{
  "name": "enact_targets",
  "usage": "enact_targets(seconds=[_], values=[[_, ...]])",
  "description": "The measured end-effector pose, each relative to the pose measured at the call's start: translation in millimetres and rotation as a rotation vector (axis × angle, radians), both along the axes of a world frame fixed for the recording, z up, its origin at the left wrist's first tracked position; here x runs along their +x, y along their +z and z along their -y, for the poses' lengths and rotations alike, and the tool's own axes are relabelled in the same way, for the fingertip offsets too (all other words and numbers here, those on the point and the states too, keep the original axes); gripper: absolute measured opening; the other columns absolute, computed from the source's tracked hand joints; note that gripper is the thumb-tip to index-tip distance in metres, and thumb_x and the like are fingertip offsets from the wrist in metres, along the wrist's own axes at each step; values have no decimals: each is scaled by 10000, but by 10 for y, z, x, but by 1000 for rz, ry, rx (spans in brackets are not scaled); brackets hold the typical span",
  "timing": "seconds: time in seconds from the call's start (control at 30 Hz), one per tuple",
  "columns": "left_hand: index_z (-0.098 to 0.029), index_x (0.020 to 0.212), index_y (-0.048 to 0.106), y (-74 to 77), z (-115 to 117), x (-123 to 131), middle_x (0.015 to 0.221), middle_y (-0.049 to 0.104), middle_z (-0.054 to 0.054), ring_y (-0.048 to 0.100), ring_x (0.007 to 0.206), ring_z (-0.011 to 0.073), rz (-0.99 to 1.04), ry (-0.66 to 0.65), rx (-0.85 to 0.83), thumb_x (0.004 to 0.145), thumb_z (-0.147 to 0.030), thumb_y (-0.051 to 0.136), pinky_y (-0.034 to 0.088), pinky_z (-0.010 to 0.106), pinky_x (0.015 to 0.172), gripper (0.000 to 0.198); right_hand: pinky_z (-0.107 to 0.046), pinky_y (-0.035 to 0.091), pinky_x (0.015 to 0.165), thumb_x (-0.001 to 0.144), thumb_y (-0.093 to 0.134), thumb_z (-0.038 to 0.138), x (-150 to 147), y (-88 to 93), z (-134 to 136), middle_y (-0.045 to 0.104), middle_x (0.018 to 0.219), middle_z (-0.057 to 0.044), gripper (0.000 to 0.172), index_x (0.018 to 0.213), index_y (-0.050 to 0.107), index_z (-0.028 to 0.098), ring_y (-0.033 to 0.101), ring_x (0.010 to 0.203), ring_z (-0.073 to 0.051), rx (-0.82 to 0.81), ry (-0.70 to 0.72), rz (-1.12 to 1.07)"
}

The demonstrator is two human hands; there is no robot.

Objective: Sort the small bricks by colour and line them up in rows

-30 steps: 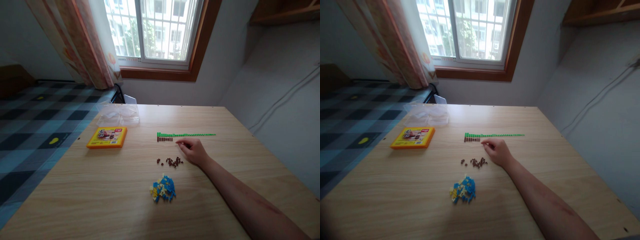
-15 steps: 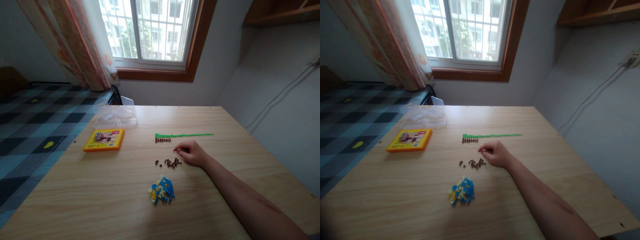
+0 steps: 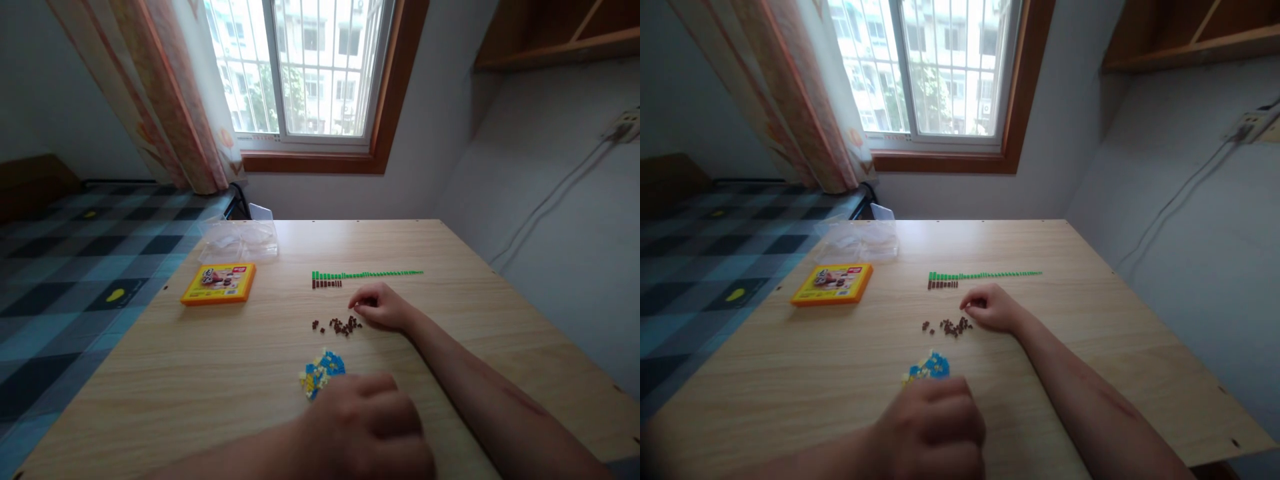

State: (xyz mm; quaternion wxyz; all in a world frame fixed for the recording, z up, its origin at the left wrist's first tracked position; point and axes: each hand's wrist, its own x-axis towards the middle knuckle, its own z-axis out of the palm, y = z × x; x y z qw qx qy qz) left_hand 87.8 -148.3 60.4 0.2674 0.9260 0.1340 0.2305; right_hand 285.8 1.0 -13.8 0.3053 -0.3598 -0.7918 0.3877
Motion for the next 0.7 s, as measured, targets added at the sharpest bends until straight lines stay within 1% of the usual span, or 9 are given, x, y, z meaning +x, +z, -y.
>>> enact_targets(seconds=[0.07, 0.1, 0.13, 0.2, 0.3, 0.37, 0.43, 0.6, 0.7], values=[[-225, 713, 551, 103, -320, -144, 767, 603, 43, 500, 696, 172, 157, 300, 166, 868, -110, 438, 446, 348, 667, 223, -222, 339, 541, 781, 629, 178, 4, 4, -9, 601, 618, 12, 166, 858, 773, 147, 470, 566, -102, -8, 12, -2], [-215, 697, 545, 115, -481, -230, 728, 582, 32, 493, 680, 163, 193, 387, 206, 827, -80, 432, 430, 328, 654, 219, -222, 344, 545, 785, 636, 187, 7, 5, -14, 603, 624, 11, 161, 860, 773, 148, 473, 571, -102, -10, 17, 3], [-207, 681, 542, 96, -635, -320, 694, 566, 22, 494, 661, 155, 199, 465, 195, 780, -66, 430, 414, 313, 637, 206, -223, 347, 548, 789, 642, 198, 12, 7, -18, 604, 629, 11, 157, 861, 773, 148, 476, 573, -102, -11, 22, 10], [-196, 634, 521, -29, -901, -501, 643, 551, 11, 505, 633, 145, 193, 642, 108, 732, -76, 419, 397, 292, 617, 186, -224, 356, 554, 791, 648, 209, 23, 13, -23, 613, 639, 8, 155, 858, 774, 149, 489, 581, -104, -16, 31, 22], [-193, 606, 519, -320, -1151, -714, 611, 559, 6, 523, 621, 148, 255, 893, 26, 734, -115, 406, 399, 281, 619, 187, -226, 379, 562, 788, 642, 202, 35, 30, -24, 649, 668, -9, 156, 848, 775, 150, 529, 604, -113, -5, 52, 25], [-191, 596, 528, -480, -1223, -791, 594, 563, 1, 530, 613, 149, 231, 932, -21, 730, -130, 411, 400, 278, 622, 188, -231, 405, 582, 786, 638, 191, 38, 48, -24, 685, 707, -27, 157, 845, 779, 153, 562, 636, -125, 17, 77, 30], [-189, 595, 541, -570, -1249, -818, 602, 580, 2, 544, 624, 150, 204, 925, -53, 729, -137, 416, 409, 275, 635, 190, -237, 430, 605, 782, 639, 177, 36, 67, -23, 709, 735, -37, 157, 844, 782, 158, 589, 669, -135, 28, 103, 45], [-179, 619, 600, -601, -1268, -793, 628, 620, 5, 558, 634, 149, 92, 835, -79, 714, -129, 435, 408, 269, 647, 197, -246, 464, 649, 762, 630, 127, 23, 109, -12, 733, 770, -45, 181, 838, 788, 168, 624, 717, -147, 37, 141, 65], [-179, 629, 628, -597, -1287, -781, 629, 633, 6, 567, 643, 154, 37, 835, -109, 719, -124, 444, 414, 269, 651, 212, -238, 450, 628, 766, 625, 123, 18, 123, -1, 722, 742, -33, 188, 838, 791, 173, 609, 682, -136, 54, 147, 64]])
